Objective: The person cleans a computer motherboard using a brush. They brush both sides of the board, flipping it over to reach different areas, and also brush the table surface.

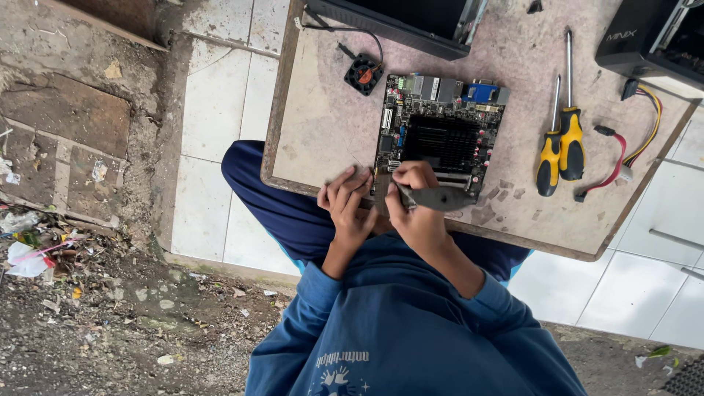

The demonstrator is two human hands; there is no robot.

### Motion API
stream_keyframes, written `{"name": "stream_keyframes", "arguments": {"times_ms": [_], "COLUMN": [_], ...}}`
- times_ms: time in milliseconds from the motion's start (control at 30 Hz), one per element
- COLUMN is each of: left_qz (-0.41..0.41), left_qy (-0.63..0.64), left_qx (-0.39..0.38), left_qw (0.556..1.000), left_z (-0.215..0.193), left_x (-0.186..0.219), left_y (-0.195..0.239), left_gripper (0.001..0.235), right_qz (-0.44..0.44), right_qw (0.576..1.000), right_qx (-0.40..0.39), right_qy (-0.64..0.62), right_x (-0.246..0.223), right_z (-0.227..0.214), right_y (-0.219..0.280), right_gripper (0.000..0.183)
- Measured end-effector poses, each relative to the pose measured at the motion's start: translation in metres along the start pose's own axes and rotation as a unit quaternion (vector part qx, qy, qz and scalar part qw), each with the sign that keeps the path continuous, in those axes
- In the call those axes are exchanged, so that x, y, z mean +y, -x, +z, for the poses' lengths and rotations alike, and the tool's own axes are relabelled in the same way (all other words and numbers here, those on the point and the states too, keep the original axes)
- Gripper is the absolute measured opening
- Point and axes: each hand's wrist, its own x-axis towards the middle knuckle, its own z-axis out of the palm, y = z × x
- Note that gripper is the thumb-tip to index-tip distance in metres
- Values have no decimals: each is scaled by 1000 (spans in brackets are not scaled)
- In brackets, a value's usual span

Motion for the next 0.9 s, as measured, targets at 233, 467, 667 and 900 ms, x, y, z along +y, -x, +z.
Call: {"name": "stream_keyframes", "arguments": {"times_ms": [233, 467, 667, 900], "left_qz": [5, -4, -13, -20], "left_qy": [30, -18, 54, -69], "left_qx": [14, 44, 12, 52], "left_qw": [999, 999, 998, 996], "left_z": [-6, -7, -5, -6], "left_x": [-5, 8, -5, 8], "left_y": [-3, -15, 0, -9], "left_gripper": [25, 22, 34, 22], "right_qz": [19, 3, -7, 13], "right_qw": [1000, 999, 999, 999], "right_qx": [2, -31, 48, -47], "right_qy": [-18, -24, -15, -16], "right_x": [6, -1, 11, -3], "right_z": [-9, -3, -13, -12], "right_y": [-8, 7, -14, 9], "right_gripper": [7, 7, 3, 6]}}
